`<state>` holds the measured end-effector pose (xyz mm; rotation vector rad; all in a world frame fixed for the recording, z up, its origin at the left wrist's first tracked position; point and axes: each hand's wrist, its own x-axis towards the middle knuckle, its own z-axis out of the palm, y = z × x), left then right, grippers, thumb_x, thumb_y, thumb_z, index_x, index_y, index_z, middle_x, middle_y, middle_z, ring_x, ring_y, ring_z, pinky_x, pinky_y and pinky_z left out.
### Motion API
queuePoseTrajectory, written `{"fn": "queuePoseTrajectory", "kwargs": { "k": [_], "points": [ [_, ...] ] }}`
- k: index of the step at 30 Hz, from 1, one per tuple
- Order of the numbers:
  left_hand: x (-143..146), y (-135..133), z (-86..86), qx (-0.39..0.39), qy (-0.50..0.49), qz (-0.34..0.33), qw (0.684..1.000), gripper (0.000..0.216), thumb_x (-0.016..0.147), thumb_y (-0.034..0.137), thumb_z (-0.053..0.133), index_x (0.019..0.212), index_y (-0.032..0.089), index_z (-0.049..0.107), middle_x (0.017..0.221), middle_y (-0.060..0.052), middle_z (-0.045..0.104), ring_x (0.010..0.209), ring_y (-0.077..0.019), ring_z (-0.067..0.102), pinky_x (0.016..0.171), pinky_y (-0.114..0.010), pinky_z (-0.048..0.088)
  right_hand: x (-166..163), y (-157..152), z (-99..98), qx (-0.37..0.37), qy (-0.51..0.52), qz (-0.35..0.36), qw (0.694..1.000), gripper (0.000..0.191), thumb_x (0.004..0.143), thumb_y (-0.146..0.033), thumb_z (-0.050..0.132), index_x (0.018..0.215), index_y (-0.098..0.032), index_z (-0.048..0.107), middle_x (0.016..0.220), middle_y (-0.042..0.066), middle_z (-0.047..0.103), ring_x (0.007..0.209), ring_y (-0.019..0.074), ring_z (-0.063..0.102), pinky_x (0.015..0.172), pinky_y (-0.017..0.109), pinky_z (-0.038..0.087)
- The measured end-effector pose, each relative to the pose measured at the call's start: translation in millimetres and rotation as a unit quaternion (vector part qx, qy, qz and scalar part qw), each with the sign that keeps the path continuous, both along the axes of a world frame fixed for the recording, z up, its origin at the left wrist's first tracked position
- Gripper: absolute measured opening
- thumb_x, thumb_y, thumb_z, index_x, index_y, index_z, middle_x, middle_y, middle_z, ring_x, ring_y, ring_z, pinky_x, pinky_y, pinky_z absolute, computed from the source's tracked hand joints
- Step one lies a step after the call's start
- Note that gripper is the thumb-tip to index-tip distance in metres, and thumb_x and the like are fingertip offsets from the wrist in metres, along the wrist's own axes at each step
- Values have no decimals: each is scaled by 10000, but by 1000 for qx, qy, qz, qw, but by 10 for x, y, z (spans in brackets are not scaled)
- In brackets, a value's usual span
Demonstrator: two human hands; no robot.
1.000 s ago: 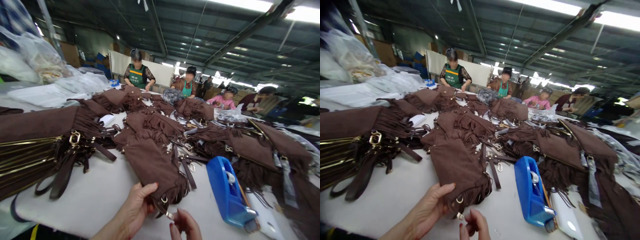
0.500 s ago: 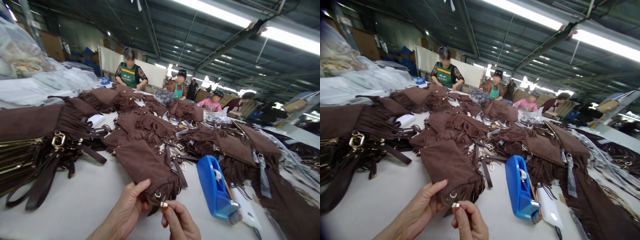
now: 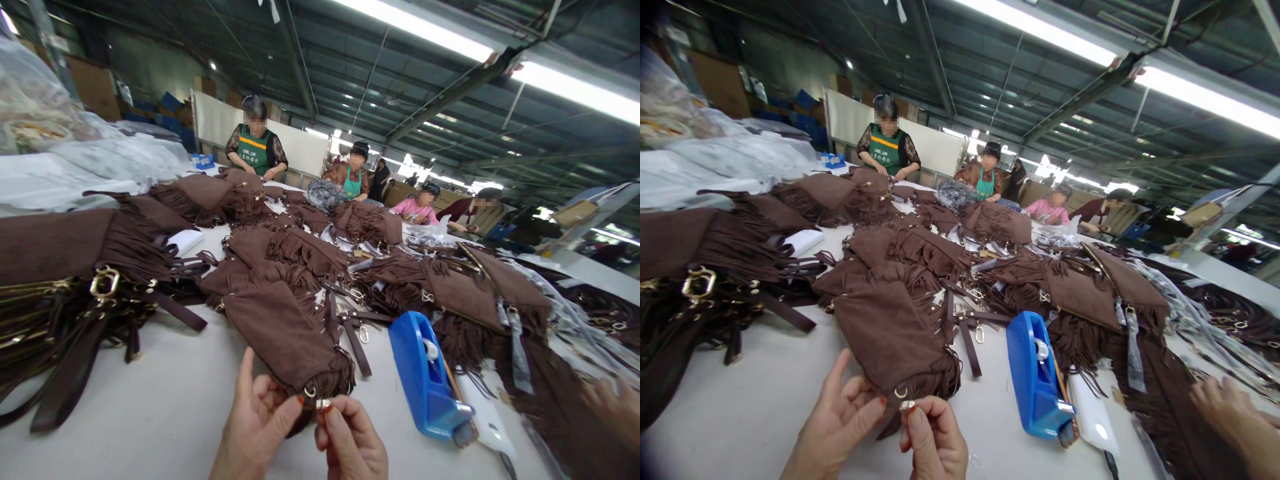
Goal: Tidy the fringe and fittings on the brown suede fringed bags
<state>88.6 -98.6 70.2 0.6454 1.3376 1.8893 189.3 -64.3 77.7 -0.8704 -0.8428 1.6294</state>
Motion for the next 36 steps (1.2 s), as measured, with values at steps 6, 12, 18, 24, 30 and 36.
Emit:
{"fn": "queuePoseTrajectory", "kwargs": {
  "k": [6,12,18,24,30,36],
  "points": [
    [-156,-102,-106,49,652,115,748,331,809,194,550,1140,204,560,730,-25,569,620,-130,553,547,-215,463,-27,18,-34,28,-18,8,999,295,586,-425,775,664,-165,659,521,-33,582,448,38,455,457,143,331],
    [-240,55,82,127,691,161,693,239,810,89,496,1037,132,556,873,-92,614,866,-202,567,801,-336,462,-41,34,-35,95,-71,-11,993,248,691,-410,695,757,-174,656,590,-18,599,477,71,478,465,183,373],
    [-274,110,113,101,614,87,778,280,870,130,408,1145,126,455,797,-64,629,683,-146,570,655,-250,479,-48,63,16,367,-251,-134,886,147,812,-212,558,938,-222,633,872,34,637,788,151,586,705,259,467],
    [-251,106,186,99,604,79,787,182,891,171,371,961,167,539,755,-42,669,627,-142,606,587,-224,474,-78,231,86,576,-383,-109,713,234,844,-132,490,1057,-165,579,898,82,651,838,175,591,728,307,498],
    [-259,86,161,60,590,36,804,211,904,211,338,896,183,548,736,-29,671,618,-142,611,583,-231,482,-142,281,72,606,-396,-116,680,233,855,-109,452,1057,-146,562,872,91,656,819,176,599,691,312,517],
    [-300,59,147,43,559,1,828,222,886,188,342,856,190,562,718,-31,659,612,-152,594,585,-237,475,-155,315,92,636,-411,-118,642,199,853,-127,441,990,-146,584,813,90,651,736,173,598,620,294,505]
  ]
}}
